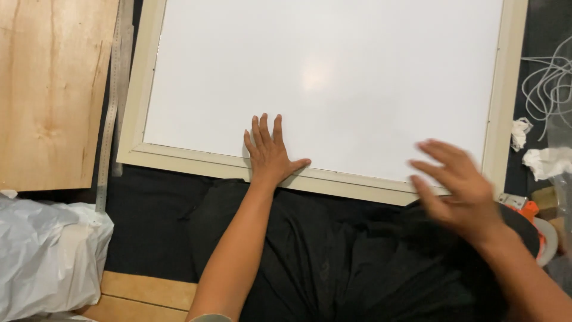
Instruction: Taping a white plastic sheet to the back of a wooden frame using a handheld tape dispenser.
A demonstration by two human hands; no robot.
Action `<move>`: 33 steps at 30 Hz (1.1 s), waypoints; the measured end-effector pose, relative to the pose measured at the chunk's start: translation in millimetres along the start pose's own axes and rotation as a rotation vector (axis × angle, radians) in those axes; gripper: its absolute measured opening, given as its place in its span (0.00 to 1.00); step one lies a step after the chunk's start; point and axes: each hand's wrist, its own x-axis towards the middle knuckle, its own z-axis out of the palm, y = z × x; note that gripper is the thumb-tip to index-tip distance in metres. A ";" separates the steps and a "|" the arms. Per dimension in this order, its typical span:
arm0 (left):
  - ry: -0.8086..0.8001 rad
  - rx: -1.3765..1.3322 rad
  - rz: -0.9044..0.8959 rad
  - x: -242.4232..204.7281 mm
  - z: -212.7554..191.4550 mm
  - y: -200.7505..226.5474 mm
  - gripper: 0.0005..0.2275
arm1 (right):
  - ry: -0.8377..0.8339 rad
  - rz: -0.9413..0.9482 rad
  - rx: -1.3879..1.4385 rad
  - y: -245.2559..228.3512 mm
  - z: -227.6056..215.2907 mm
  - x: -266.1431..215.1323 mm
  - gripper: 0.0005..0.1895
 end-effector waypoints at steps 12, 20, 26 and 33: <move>-0.257 -0.138 0.005 -11.8 -39.8 9.3 0.56 | 0.675 1.246 -0.280 58.1 -91.2 -264.0 0.12; 0.404 -0.066 0.245 -22.9 -21.3 3.5 0.42 | 0.186 1.499 -0.231 66.5 -32.1 -285.0 0.32; 0.113 -0.279 0.152 -28.7 -39.0 26.6 0.40 | 0.062 1.439 -0.441 106.8 31.9 -308.8 0.25; 0.123 -0.778 0.130 -106.7 -119.5 114.9 0.25 | 0.407 1.297 -0.316 38.7 -35.0 -315.4 0.25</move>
